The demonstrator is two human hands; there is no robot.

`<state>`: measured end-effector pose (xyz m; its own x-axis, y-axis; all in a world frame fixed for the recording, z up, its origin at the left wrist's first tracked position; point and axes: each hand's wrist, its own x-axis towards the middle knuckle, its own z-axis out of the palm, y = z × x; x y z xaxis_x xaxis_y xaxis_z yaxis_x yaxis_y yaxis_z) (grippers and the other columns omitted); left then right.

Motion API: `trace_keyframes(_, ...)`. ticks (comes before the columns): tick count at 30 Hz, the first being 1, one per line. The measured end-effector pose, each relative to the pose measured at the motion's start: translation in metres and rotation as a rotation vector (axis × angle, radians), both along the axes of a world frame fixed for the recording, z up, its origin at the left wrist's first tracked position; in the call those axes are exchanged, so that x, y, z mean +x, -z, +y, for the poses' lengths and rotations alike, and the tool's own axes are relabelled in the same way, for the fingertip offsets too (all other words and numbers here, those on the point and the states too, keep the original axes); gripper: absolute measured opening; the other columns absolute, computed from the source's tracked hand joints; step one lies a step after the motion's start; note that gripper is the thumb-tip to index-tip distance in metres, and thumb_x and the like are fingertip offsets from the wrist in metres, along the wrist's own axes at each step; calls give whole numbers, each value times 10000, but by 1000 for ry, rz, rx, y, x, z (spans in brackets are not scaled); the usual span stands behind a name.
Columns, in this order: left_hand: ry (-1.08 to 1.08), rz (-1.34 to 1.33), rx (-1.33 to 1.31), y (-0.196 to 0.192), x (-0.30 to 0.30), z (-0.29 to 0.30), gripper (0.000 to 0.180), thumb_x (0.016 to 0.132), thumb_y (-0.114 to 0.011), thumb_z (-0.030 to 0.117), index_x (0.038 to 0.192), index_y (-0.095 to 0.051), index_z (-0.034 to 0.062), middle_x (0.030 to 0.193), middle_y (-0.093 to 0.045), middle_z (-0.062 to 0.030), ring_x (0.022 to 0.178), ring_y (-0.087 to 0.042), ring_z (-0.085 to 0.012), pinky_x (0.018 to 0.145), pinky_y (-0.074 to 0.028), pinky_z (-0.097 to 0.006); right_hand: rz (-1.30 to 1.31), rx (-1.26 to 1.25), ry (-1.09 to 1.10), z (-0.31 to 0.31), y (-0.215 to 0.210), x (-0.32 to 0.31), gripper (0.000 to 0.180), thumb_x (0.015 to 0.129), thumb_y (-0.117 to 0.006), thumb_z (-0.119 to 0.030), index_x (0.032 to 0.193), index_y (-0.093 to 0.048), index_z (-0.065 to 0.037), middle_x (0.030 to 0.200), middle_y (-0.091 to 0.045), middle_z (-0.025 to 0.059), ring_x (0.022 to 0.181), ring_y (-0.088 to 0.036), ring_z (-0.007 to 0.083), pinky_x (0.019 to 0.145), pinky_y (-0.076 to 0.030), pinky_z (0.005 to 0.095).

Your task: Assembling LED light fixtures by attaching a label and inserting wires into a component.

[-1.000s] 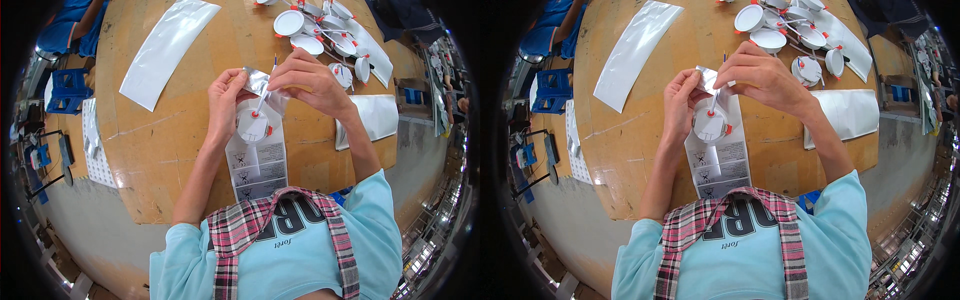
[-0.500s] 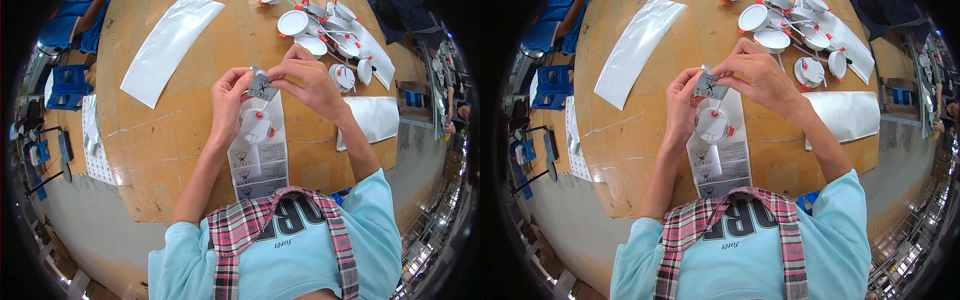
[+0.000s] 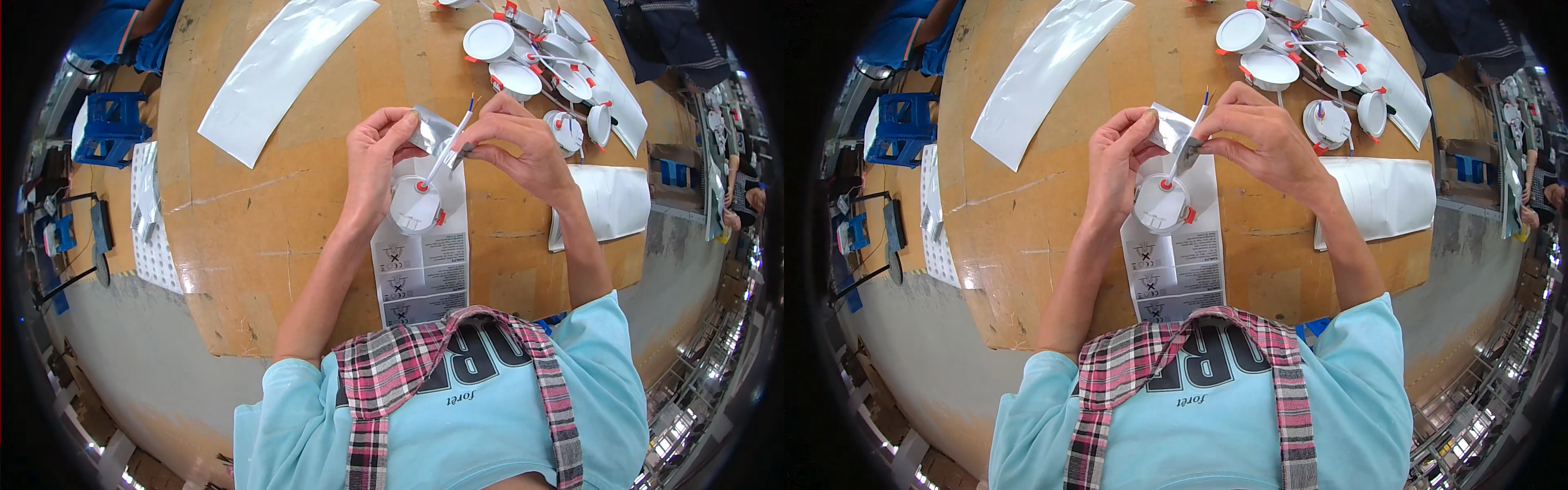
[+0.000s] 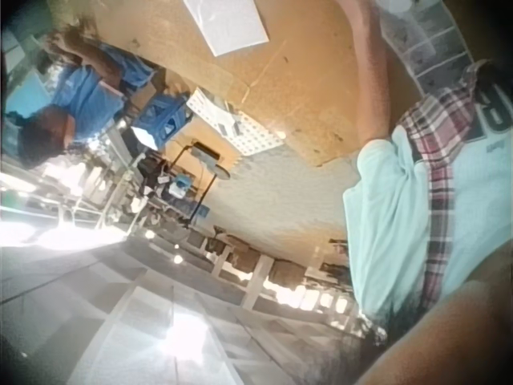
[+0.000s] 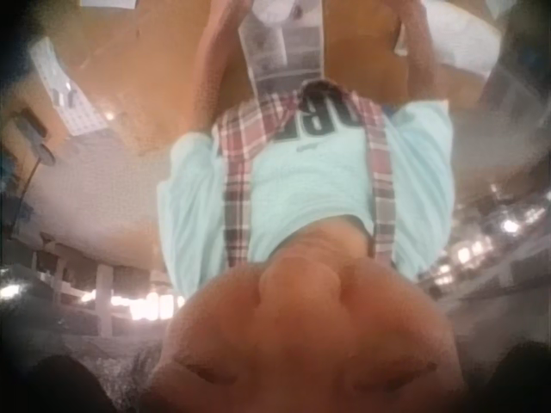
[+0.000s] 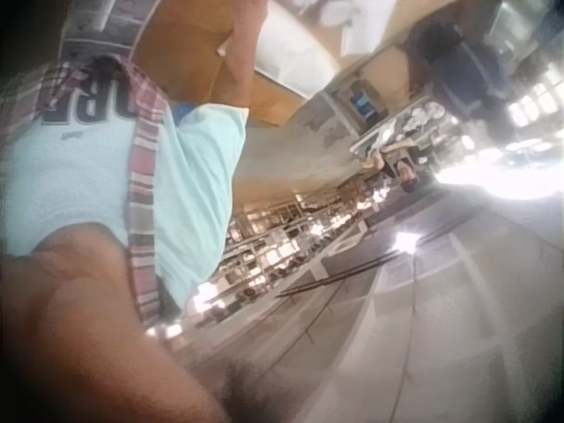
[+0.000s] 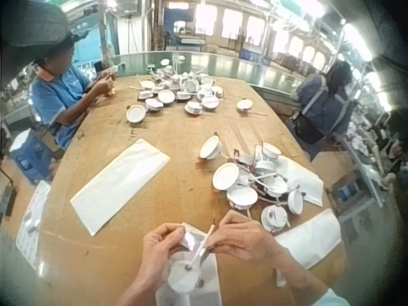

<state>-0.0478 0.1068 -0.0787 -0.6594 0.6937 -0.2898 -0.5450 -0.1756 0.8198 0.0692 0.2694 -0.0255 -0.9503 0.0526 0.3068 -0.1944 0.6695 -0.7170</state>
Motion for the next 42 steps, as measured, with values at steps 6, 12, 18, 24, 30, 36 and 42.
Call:
trace_keyframes(6, 2, 59, -4, -3, 7, 3, 176, 912, -606, 158, 942, -649, -10, 835, -675, -75, 721, -635, -101, 654, -541, -249, -24, -29, 198, -15, -1, -3, 172, 778, -710, -55, 948, -683, -61, 763, -584, 55, 728, -572, 171, 613, -480, 287)
trace_keyframes(12, 29, 56, 2, -8, 7, 1, 176, 904, -613, 167, 942, -679, 8, 838, -676, -50, 747, -631, -91, 654, -545, -252, -180, -63, 264, -20, -10, -7, 247, 815, -672, -83, 1060, -644, -84, 742, -623, 60, 724, -583, 177, 625, -484, 299)
trace_keyframes(18, 129, -74, -46, -11, -3, -7, 204, 900, -608, 163, 994, -678, -5, 887, -685, -69, 773, -640, -113, 714, -543, -265, -172, -56, 254, -24, -9, -7, 299, 811, -681, -87, 1102, -612, -92, 733, -636, 44, 709, -585, 175, 638, -476, 305)
trace_keyframes(24, 198, -132, -50, -8, -7, -8, 202, 896, -608, 148, 998, -677, -11, 900, -690, -83, 775, -657, -133, 715, -558, -275, -206, -101, 300, -24, -7, -4, 318, 798, -700, -86, 1103, -610, -87, 725, -633, 47, 682, -573, 168, 623, -460, 298)
trace_keyframes(30, 224, -101, -70, -8, -10, -9, 197, 892, -613, 149, 991, -680, -8, 900, -691, -92, 771, -661, -137, 708, -562, -276, -191, -73, 292, -25, -8, -6, 307, 808, -696, -85, 1103, -610, -87, 721, -632, 50, 668, -568, 158, 600, -451, 286)
trace_keyframes(36, 224, -78, -50, -4, -14, -10, 265, 902, -608, 216, 1037, -656, -7, 948, -687, -97, 796, -655, -138, 740, -554, -278, -83, -206, 290, -20, 3, 5, 284, 828, -677, -52, 1103, -607, -61, 778, -682, 53, 671, -605, 115, 602, -459, 254)
trace_keyframes(42, 435, -125, 185, 1, -13, -13, 606, 872, -627, 351, 1310, -454, -30, 1102, -639, -181, 968, -644, -233, 875, -514, -354, 71, -323, 279, -22, 13, 12, 272, 829, -666, -11, 1094, -611, -34, 836, -707, 54, 789, -676, 124, 711, -513, 249)
